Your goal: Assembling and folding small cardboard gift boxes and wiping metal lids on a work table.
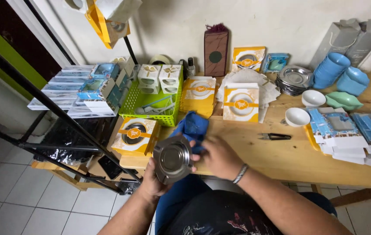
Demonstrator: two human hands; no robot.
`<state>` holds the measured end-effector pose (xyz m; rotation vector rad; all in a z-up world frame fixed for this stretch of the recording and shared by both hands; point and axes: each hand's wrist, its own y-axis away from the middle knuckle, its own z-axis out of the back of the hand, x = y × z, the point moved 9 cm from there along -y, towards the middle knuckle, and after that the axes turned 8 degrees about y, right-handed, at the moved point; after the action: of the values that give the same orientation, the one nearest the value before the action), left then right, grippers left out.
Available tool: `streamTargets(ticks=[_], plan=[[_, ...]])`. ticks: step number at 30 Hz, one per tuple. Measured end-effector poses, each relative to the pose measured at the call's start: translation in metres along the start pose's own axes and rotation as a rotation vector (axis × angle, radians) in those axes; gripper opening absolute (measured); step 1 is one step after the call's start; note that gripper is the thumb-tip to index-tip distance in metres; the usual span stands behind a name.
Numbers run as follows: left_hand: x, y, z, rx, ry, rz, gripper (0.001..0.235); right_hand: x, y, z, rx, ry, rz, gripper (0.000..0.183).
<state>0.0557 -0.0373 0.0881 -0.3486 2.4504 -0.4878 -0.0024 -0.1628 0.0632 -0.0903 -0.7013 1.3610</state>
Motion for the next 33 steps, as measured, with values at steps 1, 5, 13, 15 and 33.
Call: streamTargets(ticks=[1, 5, 13, 15, 33], plan=[[0.002, -0.003, -0.002, -0.008, 0.009, 0.003, 0.097, -0.009, 0.007, 0.004, 0.008, -0.003, -0.008, 0.024], [-0.007, -0.011, 0.018, -0.196, -0.057, -0.141, 0.095, -0.063, 0.047, 0.052, -0.236, -0.539, -0.505, 0.016], [0.050, -0.038, 0.035, -0.173, 0.021, -0.056, 0.102, -0.052, 0.071, 0.130, -0.443, -1.239, -0.235, 0.029], [0.080, -0.048, 0.039, -0.279, 0.018, -0.018, 0.088, 0.036, 0.050, 0.160, -0.472, -1.184, -0.173, 0.042], [0.150, -0.090, 0.009, -0.138, -0.011, 0.155, 0.075, 0.030, 0.080, 0.099, -0.140, 0.152, 0.227, 0.071]])
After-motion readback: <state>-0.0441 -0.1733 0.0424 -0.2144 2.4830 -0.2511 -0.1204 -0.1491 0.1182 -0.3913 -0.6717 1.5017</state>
